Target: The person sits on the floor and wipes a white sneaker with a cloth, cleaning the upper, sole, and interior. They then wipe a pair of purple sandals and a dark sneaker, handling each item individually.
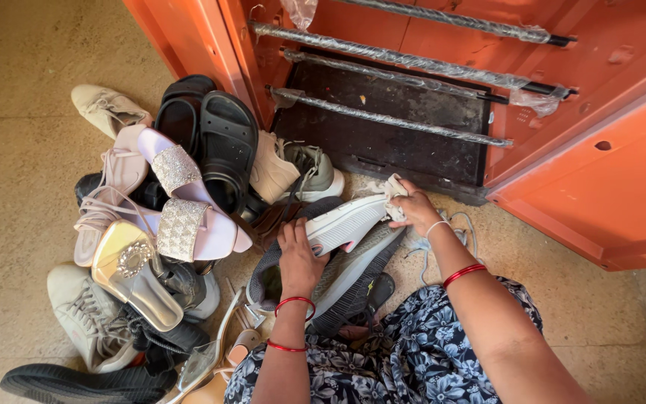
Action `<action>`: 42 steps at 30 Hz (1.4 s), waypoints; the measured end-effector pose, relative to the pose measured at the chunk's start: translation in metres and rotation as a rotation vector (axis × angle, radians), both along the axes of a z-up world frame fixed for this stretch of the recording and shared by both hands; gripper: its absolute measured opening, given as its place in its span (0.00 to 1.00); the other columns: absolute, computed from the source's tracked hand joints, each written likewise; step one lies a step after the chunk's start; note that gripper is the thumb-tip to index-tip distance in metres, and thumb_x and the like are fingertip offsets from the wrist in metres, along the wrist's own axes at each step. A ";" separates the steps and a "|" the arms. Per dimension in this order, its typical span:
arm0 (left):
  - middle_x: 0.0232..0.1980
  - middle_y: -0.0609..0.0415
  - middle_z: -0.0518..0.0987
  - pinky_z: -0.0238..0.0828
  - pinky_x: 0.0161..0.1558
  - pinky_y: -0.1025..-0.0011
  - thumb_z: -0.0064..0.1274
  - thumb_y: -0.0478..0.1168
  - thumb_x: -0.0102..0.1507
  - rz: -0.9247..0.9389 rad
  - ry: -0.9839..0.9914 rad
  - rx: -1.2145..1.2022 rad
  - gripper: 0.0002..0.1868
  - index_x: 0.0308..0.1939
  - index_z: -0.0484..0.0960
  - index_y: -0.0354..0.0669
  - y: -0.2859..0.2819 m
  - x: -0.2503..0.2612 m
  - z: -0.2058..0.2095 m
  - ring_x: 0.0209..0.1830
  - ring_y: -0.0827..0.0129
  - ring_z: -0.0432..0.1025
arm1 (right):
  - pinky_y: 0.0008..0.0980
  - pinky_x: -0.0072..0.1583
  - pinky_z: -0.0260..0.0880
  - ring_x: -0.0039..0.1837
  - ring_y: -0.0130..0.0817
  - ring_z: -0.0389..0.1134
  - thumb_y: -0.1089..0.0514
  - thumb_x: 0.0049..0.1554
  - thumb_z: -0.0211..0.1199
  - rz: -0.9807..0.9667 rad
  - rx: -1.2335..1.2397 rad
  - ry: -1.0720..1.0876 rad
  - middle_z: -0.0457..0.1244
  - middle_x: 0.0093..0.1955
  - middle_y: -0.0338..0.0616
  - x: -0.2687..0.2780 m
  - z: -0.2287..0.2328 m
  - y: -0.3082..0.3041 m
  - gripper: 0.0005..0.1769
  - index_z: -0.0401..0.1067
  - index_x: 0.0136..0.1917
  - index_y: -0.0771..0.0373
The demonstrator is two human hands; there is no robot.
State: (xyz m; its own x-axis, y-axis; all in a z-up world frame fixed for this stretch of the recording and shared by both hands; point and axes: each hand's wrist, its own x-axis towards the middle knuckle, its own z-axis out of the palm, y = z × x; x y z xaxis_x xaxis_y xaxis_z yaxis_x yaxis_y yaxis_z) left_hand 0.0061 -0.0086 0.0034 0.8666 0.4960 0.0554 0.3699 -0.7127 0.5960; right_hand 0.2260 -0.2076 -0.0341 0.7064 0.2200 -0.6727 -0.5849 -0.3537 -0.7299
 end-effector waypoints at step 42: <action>0.50 0.44 0.83 0.73 0.54 0.68 0.70 0.37 0.50 0.119 -0.688 -0.580 0.36 0.59 0.72 0.29 -0.009 -0.033 0.073 0.49 0.65 0.77 | 0.32 0.60 0.71 0.60 0.36 0.67 0.70 0.58 0.61 0.279 0.928 -0.326 0.67 0.61 0.47 -0.138 0.161 0.083 0.25 0.71 0.69 0.70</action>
